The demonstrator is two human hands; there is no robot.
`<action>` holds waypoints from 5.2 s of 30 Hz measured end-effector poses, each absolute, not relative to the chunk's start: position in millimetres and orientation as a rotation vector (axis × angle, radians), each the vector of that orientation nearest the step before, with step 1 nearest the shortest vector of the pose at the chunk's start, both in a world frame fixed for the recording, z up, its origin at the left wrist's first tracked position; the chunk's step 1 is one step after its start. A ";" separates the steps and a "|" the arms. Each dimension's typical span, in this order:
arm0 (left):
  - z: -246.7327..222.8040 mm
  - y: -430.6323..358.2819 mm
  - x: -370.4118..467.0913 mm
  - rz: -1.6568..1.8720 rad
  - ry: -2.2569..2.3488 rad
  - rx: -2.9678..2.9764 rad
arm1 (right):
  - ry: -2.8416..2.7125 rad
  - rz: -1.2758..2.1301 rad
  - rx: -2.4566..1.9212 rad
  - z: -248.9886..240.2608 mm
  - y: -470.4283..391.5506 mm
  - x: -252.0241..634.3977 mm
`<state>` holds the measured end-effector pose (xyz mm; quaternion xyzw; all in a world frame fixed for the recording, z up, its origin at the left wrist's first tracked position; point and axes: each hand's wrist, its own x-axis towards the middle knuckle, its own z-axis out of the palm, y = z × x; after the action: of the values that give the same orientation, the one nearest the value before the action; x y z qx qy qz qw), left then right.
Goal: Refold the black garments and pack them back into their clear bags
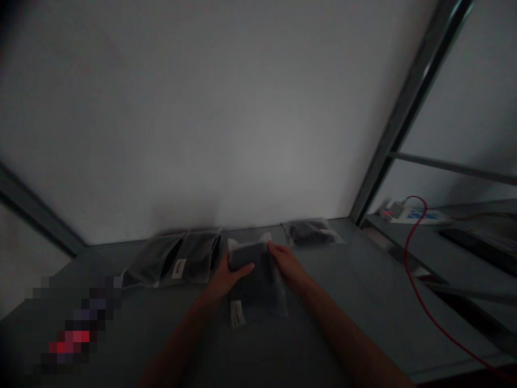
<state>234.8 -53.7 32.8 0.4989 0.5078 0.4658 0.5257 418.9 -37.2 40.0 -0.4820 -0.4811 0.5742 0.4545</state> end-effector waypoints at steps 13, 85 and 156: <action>39.6 -53.2 233.8 1.170 1.375 0.954 | -1.103 1.470 -1.261 36.1 -38.0 416.1; 35.2 -60.1 238.2 1.070 1.348 1.006 | -1.304 1.238 -1.473 19.9 -35.7 406.9; 15.7 -59.7 247.0 0.991 1.565 2.183 | -1.566 1.602 -0.771 3.2 -37.6 396.4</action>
<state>247.0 -59.7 15.7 0.7551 0.5413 0.3427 0.1389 396.4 -37.6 3.2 -0.3015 -0.6124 0.6263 0.3767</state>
